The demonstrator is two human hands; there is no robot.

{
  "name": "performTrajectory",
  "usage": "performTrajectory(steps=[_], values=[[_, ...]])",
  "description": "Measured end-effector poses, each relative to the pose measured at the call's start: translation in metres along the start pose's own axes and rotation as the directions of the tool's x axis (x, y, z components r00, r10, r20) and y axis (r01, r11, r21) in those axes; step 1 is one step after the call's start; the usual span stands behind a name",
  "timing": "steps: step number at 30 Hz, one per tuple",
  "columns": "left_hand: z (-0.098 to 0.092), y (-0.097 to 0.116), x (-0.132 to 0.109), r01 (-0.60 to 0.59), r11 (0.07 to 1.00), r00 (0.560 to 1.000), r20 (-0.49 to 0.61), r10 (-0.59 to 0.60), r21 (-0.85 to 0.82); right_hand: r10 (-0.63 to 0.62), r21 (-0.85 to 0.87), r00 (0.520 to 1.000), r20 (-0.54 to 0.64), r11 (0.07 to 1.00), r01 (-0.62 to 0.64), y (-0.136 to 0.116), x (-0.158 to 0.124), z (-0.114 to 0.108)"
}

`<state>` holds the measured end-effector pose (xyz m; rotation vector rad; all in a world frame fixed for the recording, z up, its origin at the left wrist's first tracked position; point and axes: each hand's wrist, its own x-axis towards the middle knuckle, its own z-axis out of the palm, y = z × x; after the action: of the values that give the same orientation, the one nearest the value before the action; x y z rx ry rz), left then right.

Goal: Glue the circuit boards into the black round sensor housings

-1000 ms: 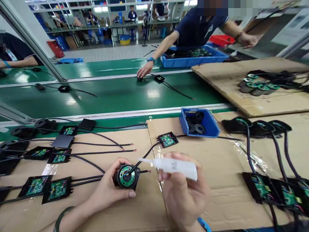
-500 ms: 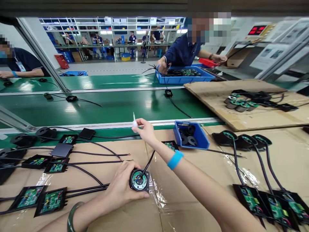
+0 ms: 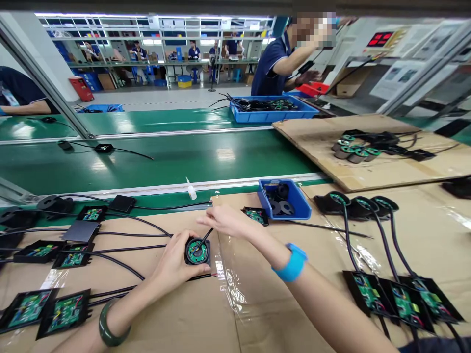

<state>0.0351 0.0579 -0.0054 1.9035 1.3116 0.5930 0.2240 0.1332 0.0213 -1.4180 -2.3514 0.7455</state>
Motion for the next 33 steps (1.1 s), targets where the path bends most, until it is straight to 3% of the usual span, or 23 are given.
performTrajectory(steps=[3, 7, 13, 15, 18, 20, 23, 26, 29, 33], values=[[0.000, 0.002, -0.001, -0.087, 0.996, 0.996, 0.001, 0.087, 0.025, -0.020, -0.041, 1.000, -0.005, 0.999, 0.020, -0.009, -0.049, -0.006], [0.009, 0.005, -0.003, -0.135, 0.989, 0.991, 0.016, 0.134, 0.061, 0.026, -0.014, 0.990, -0.138, 1.000, -0.028, -0.004, -0.087, 0.007], [0.015, 0.010, -0.005, -0.175, 0.970, 0.984, 0.042, 0.171, 0.168, 0.081, 0.049, 0.970, -0.228, 0.996, -0.072, 0.008, -0.104, 0.035], [0.012, 0.010, -0.006, -0.177, 0.968, 0.984, 0.062, 0.169, 0.178, 0.065, 0.047, 0.971, -0.231, 0.997, -0.055, 0.007, -0.105, 0.032], [0.004, 0.006, -0.010, -0.205, 0.963, 0.978, 0.066, 0.196, 0.176, 0.065, 0.014, 0.963, -0.261, 0.998, -0.063, 0.019, -0.101, 0.009], [-0.004, 0.000, -0.013, -0.230, 0.955, 0.973, 0.060, 0.222, 0.185, 0.125, -0.030, 0.927, -0.352, 0.989, -0.145, 0.041, -0.094, -0.016], [-0.018, -0.008, -0.016, -0.262, 0.944, 0.965, 0.036, 0.260, 0.202, 0.244, -0.072, 0.814, -0.527, 0.941, -0.330, 0.083, -0.081, -0.053], [-0.030, -0.007, -0.019, -0.290, 0.933, 0.955, 0.005, 0.296, 0.214, 0.321, -0.056, 0.714, -0.622, 0.891, -0.450, 0.116, -0.066, -0.071], [-0.037, -0.002, -0.020, -0.266, 0.940, 0.957, -0.058, 0.284, 0.212, 0.359, -0.011, 0.645, -0.674, 0.869, -0.495, 0.127, -0.054, -0.072], [-0.044, 0.007, -0.022, -0.291, 0.930, 0.946, -0.080, 0.315, 0.225, 0.384, 0.080, 0.582, -0.717, 0.875, -0.478, 0.117, -0.055, -0.073]])
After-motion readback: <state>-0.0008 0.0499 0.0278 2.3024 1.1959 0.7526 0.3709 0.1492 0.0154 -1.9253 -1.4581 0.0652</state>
